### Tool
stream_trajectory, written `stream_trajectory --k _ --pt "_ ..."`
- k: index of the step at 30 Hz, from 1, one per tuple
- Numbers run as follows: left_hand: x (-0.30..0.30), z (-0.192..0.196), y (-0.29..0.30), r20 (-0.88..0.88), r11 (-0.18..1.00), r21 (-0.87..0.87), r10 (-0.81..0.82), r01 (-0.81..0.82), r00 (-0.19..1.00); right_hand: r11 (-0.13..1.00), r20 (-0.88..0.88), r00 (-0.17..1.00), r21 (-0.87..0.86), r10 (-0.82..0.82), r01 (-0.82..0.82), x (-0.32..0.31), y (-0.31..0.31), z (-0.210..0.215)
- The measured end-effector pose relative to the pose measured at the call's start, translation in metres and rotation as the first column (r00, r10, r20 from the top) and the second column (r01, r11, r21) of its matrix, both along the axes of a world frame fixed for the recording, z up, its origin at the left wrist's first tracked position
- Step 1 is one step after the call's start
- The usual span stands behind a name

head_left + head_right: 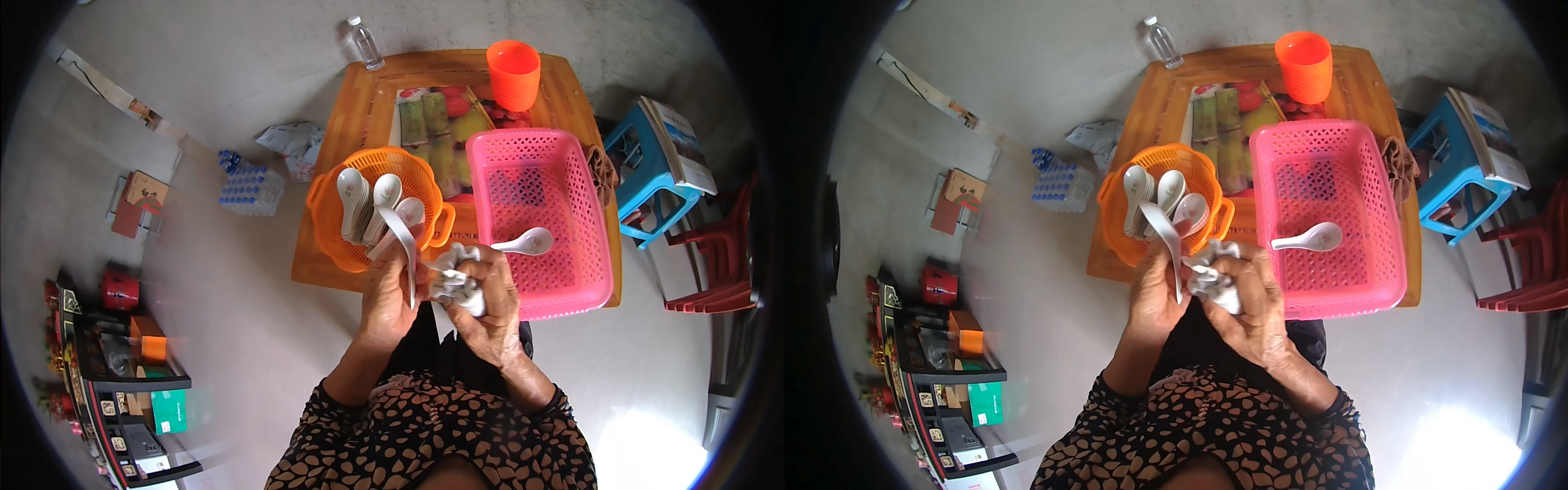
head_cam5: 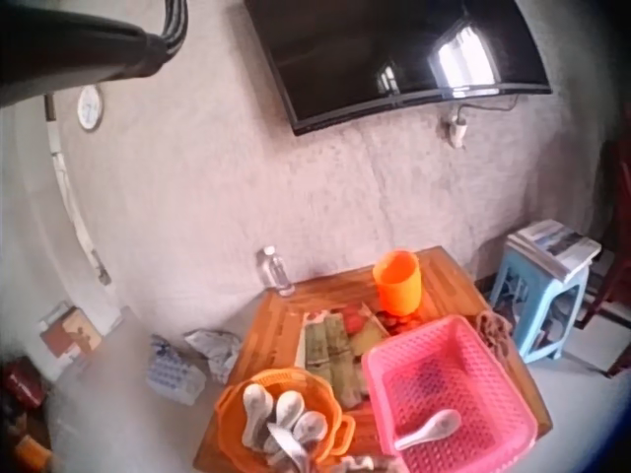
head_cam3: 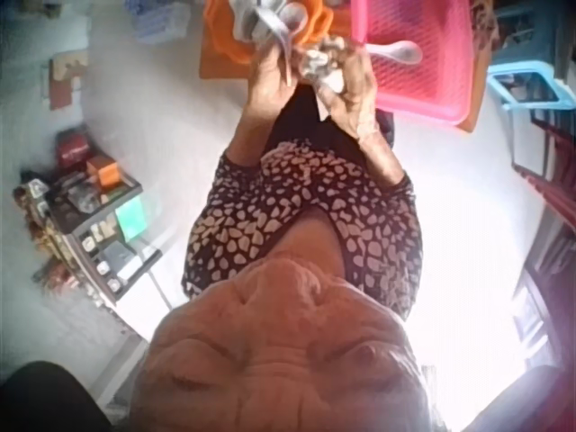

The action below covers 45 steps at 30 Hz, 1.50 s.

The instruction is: The person wipes white ceramic spoons with a white cloth. They pick up each spoon from a pink basket, wipe it thoroughly, and place it into an orange basket. The process is repeated for multiple spoons.

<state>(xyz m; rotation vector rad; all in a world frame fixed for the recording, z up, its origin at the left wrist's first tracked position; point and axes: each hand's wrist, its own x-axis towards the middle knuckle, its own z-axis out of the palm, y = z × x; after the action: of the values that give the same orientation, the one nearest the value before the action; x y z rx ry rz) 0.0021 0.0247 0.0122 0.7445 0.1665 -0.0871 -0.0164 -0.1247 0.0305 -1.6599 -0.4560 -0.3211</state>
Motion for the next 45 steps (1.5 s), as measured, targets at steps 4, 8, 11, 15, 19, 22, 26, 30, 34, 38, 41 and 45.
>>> stream_trajectory --k 4,8,11,15,19,22,26,30,34,38,41,45 --pt "-0.007 0.0 -0.023 0.154 0.988 0.154 -0.014 -0.01 0.988 0.989 0.18 0.98 -0.103 -0.087 0.107 0.007 0.019 -0.017" --pt "-0.015 -0.008 -0.025 0.191 0.973 0.222 0.016 -0.059 0.982 0.996 0.133 0.987 -0.006 -0.089 0.091 0.019 0.02 -0.022" --pt "-0.019 -0.014 -0.015 0.144 0.951 0.303 -0.114 0.066 0.983 0.992 -0.055 0.998 0.13 0.009 -0.002 0.031 0.014 -0.014" --pt "-0.02 -0.009 -0.017 0.213 0.935 0.335 -0.196 0.117 0.957 0.95 -0.36 0.923 0.311 0.132 -0.014 0.044 0.008 -0.004" --pt "-0.018 0.002 -0.023 0.067 0.958 0.256 -0.149 0.127 0.987 0.921 -0.359 0.925 0.388 0.126 0.025 0.047 0.012 -0.008" --pt "-0.016 0.004 -0.018 0.019 0.988 0.092 -0.128 0.125 0.992 0.936 -0.296 0.954 0.347 0.05 0.059 0.043 0.015 -0.015" --pt "-0.013 -0.006 -0.014 0.038 0.93 0.353 -0.12 0.099 0.992 0.98 0.013 0.98 0.009 -0.201 0.201 0.039 0.021 -0.016" --pt "-0.005 0.01 -0.025 0.088 0.987 0.134 0.082 -0.093 0.993 0.952 0.214 0.948 -0.147 -0.236 0.27 0.029 0.026 -0.022" --pt "-0.003 0.008 -0.013 0.059 0.994 0.099 0.036 -0.042 0.998 0.942 0.322 0.941 -0.272 -0.103 0.196 0.012 0.026 -0.027" --pt "-0.009 0.009 -0.012 0.074 0.999 0.008 -0.032 0.032 0.997 0.995 0.134 0.988 -0.059 -0.076 0.084 0.008 0.03 -0.043" --pt "-0.008 0.002 -0.014 0.124 0.998 -0.023 -0.055 0.058 0.991 0.966 -0.21 0.974 0.256 0.08 -0.024 0.013 0.031 -0.029" --pt "-0.006 0.009 -0.02 0.087 0.998 0.063 0.011 -0.017 0.996 0.906 -0.402 0.887 0.42 0.228 -0.042 0.018 0.03 -0.012"
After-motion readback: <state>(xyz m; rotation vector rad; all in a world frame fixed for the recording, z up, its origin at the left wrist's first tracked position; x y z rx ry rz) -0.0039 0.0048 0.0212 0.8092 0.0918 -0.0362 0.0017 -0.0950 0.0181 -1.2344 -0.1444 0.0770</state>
